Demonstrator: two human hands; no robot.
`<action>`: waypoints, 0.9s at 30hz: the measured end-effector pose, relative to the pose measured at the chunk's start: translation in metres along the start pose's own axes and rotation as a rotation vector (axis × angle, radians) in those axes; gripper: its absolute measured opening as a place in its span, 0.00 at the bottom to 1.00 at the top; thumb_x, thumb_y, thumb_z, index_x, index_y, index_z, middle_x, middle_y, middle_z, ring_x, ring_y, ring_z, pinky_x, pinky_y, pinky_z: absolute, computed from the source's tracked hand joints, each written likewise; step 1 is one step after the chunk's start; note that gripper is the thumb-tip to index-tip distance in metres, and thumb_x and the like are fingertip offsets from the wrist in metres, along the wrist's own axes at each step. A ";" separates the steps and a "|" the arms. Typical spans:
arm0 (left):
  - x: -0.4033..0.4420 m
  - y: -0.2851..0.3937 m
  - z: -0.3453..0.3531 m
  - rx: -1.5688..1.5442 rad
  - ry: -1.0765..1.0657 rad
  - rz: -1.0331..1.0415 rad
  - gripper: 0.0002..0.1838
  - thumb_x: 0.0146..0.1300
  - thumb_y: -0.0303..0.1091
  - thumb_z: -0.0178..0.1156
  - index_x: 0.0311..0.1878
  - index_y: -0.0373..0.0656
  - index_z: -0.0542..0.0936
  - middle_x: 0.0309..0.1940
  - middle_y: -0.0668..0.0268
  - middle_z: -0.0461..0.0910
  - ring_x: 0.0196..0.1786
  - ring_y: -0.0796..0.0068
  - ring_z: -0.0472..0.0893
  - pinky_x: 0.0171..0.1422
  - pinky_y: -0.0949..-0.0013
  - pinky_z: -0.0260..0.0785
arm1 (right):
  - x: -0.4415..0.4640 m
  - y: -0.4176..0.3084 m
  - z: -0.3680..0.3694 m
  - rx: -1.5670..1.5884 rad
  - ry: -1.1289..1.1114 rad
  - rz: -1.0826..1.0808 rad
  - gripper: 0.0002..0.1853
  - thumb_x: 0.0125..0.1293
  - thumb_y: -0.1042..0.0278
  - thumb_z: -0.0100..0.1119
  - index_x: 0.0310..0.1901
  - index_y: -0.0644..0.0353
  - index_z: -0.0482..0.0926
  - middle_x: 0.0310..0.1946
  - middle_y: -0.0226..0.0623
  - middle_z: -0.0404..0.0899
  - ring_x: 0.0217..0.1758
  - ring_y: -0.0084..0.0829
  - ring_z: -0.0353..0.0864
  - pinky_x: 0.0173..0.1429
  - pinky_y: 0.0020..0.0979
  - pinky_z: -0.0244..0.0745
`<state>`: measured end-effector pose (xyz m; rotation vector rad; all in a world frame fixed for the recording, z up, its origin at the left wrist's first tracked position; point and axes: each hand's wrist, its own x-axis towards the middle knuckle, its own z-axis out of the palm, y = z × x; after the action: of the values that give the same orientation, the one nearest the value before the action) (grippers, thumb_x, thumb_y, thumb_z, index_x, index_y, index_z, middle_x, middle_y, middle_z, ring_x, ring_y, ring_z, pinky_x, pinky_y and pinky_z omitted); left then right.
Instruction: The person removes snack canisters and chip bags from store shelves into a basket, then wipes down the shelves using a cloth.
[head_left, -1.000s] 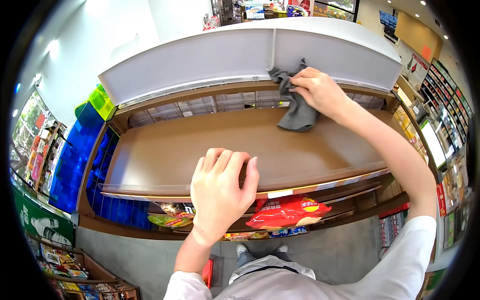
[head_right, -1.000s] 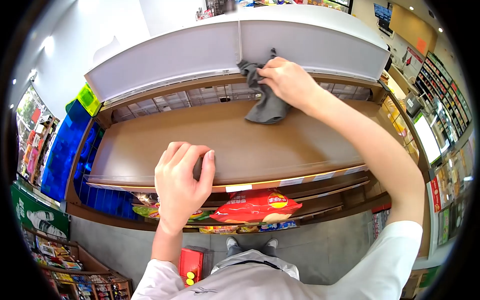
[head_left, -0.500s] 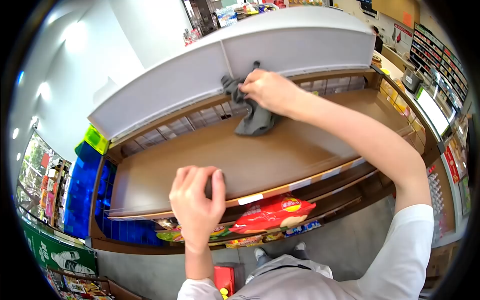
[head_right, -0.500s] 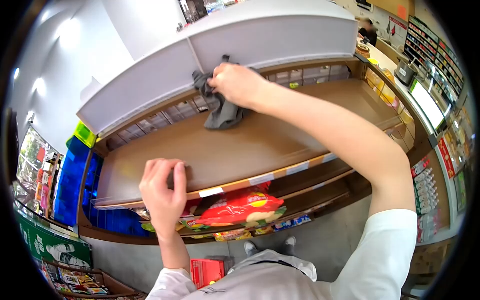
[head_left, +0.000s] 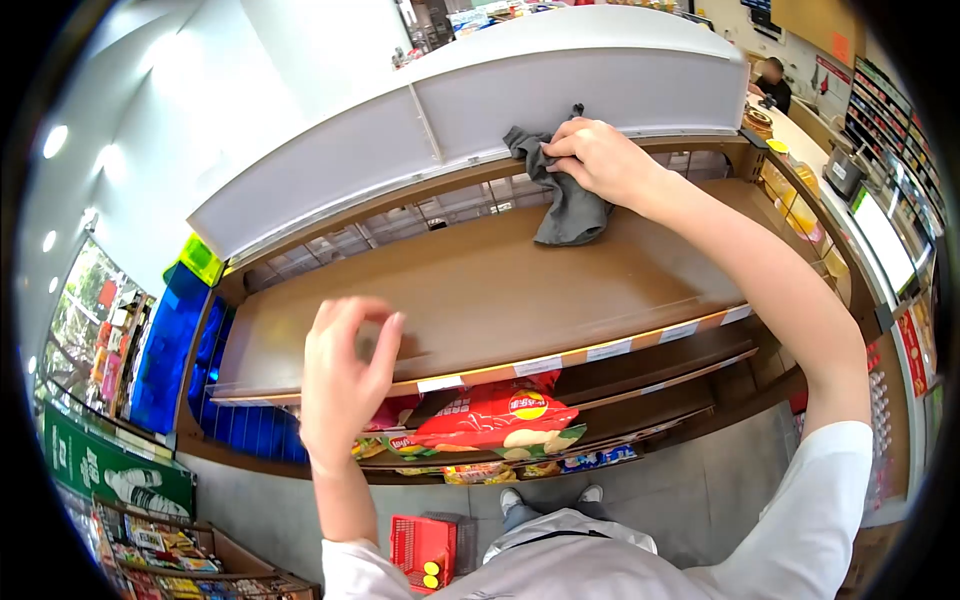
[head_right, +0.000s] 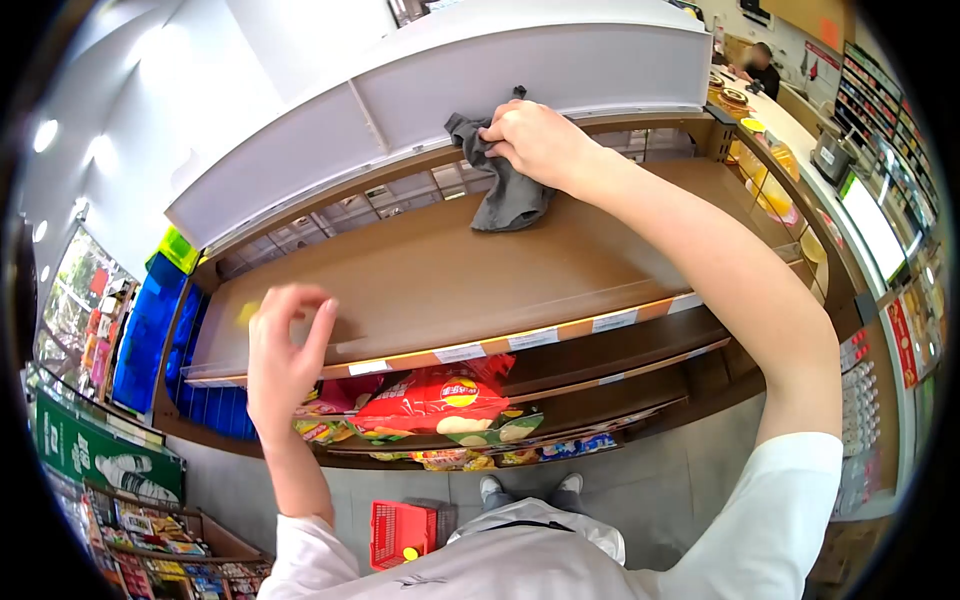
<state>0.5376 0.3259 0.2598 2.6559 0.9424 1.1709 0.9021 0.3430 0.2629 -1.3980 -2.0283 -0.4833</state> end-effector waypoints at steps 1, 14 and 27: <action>0.013 0.005 -0.003 0.107 -0.027 0.076 0.06 0.61 0.29 0.64 0.39 0.38 0.80 0.35 0.60 0.83 0.39 0.60 0.80 0.43 0.64 0.71 | 0.001 0.000 0.001 -0.006 0.009 -0.013 0.11 0.58 0.75 0.65 0.42 0.70 0.84 0.40 0.46 0.83 0.46 0.47 0.80 0.52 0.40 0.77; 0.159 -0.010 0.119 0.185 -0.106 0.597 0.12 0.64 0.35 0.62 0.45 0.37 0.79 0.40 0.57 0.80 0.48 0.55 0.78 0.55 0.58 0.70 | -0.012 0.012 -0.009 -0.016 0.032 -0.006 0.11 0.59 0.72 0.65 0.43 0.66 0.85 0.39 0.45 0.83 0.46 0.46 0.81 0.53 0.41 0.77; 0.184 0.013 0.105 -0.059 -0.368 0.312 0.11 0.52 0.27 0.68 0.33 0.27 0.82 0.30 0.42 0.82 0.36 0.47 0.83 0.44 0.57 0.75 | 0.000 0.005 -0.008 -0.136 -0.041 -0.143 0.10 0.59 0.71 0.64 0.41 0.65 0.84 0.41 0.42 0.83 0.45 0.44 0.82 0.51 0.39 0.79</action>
<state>0.7118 0.4365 0.3076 2.8957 0.4403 0.6923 0.9088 0.3403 0.2683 -1.3566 -2.1735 -0.6699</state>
